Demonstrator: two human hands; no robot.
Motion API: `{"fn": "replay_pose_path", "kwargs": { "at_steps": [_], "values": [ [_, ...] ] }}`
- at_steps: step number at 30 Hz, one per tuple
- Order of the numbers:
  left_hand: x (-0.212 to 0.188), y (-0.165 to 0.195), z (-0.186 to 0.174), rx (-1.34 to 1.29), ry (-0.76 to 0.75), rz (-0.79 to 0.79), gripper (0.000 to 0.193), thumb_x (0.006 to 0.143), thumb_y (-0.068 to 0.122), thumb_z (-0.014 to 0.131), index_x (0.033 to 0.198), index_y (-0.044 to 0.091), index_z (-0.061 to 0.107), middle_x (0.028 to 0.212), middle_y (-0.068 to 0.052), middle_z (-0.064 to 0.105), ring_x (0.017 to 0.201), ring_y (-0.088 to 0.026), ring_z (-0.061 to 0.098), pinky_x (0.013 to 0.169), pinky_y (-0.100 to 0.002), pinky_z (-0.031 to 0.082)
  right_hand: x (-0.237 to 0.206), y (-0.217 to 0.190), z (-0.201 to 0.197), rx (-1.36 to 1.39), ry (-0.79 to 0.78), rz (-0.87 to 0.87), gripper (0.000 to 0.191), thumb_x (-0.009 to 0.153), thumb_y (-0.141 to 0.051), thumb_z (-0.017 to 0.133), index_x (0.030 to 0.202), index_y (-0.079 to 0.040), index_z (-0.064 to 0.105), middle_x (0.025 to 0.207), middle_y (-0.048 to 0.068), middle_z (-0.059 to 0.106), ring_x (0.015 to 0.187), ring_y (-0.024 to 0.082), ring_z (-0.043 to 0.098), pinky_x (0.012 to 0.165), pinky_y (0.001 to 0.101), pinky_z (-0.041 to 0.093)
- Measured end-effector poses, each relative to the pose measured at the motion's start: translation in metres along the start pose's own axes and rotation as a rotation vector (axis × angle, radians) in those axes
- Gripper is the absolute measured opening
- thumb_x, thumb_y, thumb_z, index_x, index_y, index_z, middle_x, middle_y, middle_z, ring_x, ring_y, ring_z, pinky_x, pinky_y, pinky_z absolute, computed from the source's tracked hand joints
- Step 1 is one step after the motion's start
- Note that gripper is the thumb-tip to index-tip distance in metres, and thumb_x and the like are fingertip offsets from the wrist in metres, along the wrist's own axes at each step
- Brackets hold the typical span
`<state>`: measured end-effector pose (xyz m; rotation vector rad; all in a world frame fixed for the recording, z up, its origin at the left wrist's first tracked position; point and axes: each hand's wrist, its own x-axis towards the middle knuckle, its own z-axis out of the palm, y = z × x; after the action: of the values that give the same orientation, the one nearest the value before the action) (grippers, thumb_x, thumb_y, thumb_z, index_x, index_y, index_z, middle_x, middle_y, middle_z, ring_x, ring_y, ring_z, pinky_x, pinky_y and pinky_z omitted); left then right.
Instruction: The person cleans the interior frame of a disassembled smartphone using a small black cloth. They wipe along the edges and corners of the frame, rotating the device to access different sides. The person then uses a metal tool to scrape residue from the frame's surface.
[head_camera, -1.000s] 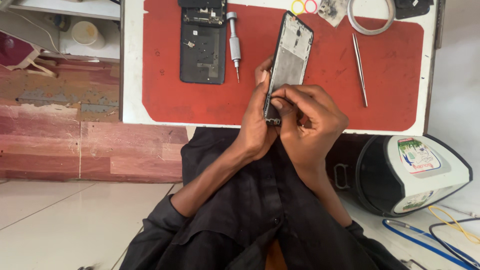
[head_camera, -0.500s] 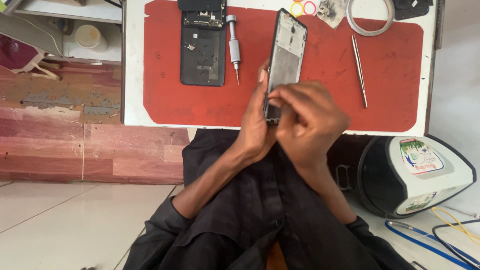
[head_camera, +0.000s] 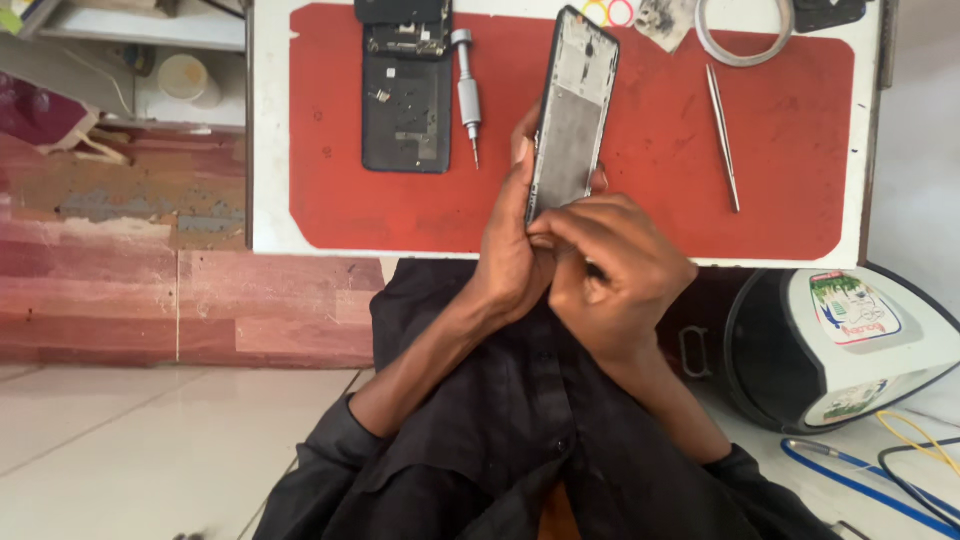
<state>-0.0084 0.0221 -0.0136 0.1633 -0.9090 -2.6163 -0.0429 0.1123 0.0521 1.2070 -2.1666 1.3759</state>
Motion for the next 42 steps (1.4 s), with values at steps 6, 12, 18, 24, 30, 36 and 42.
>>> {"fn": "replay_pose_path", "kwargs": {
  "at_steps": [6,12,18,24,30,36,42],
  "values": [
    [-0.003,0.008,0.002,0.046,0.022,-0.072,0.065,0.109,0.054,0.032,0.164,0.021,0.016,0.152,-0.011,0.039,0.137,-0.022,0.05,0.113,-0.042,0.05,0.0,0.005,0.0,-0.007,-0.027,0.04,0.016,0.091,0.012,0.072,0.095,-0.002,0.078,0.091,0.009,0.076,0.085,0.02,0.075,0.072,0.0307,0.058],
    [0.003,0.005,-0.002,0.107,-0.011,-0.046,0.063,0.11,0.053,0.03,0.161,0.018,0.017,0.148,-0.012,0.04,0.132,-0.022,0.053,0.109,-0.04,0.054,-0.003,0.005,0.0,0.012,-0.033,0.078,0.016,0.092,0.011,0.073,0.097,-0.003,0.078,0.092,0.009,0.076,0.086,0.019,0.076,0.068,0.0275,0.059],
    [0.004,0.0,-0.005,0.057,0.003,0.027,0.059,0.119,0.05,0.033,0.163,0.013,0.02,0.139,-0.016,0.04,0.122,-0.024,0.051,0.103,-0.039,0.051,-0.003,0.003,0.001,0.033,-0.028,0.034,0.016,0.088,0.011,0.071,0.094,-0.002,0.077,0.09,0.009,0.076,0.085,0.02,0.076,0.072,0.0291,0.06],
    [0.0,0.005,-0.002,0.119,-0.015,-0.006,0.063,0.11,0.053,0.031,0.162,0.019,0.017,0.154,-0.008,0.038,0.137,-0.018,0.049,0.112,-0.038,0.052,0.001,0.007,-0.002,-0.003,-0.042,0.075,0.016,0.091,0.013,0.073,0.095,-0.002,0.079,0.09,0.009,0.076,0.082,0.019,0.076,0.066,0.0268,0.058],
    [0.003,0.006,-0.002,0.143,-0.006,-0.005,0.063,0.112,0.052,0.033,0.163,0.018,0.018,0.149,-0.009,0.038,0.125,-0.021,0.052,0.103,-0.04,0.054,0.005,0.004,-0.003,0.09,-0.049,0.078,0.016,0.091,0.013,0.072,0.094,-0.002,0.077,0.09,0.009,0.076,0.082,0.017,0.076,0.069,0.0273,0.062],
    [0.004,0.006,-0.002,0.16,0.003,0.026,0.065,0.115,0.053,0.033,0.166,0.016,0.019,0.152,-0.013,0.037,0.124,-0.025,0.05,0.105,-0.04,0.052,0.007,-0.001,-0.005,0.05,-0.081,0.036,0.015,0.081,0.014,0.069,0.087,0.002,0.075,0.082,0.012,0.074,0.08,0.023,0.075,0.087,0.041,0.062],
    [-0.002,0.008,-0.002,0.162,0.026,-0.032,0.066,0.108,0.053,0.032,0.161,0.018,0.014,0.152,-0.008,0.038,0.135,-0.022,0.051,0.104,-0.04,0.056,0.009,0.006,-0.006,0.051,-0.086,0.059,0.015,0.093,0.011,0.072,0.095,-0.002,0.078,0.092,0.01,0.076,0.084,0.017,0.075,0.069,0.0258,0.059]
  ]
}}
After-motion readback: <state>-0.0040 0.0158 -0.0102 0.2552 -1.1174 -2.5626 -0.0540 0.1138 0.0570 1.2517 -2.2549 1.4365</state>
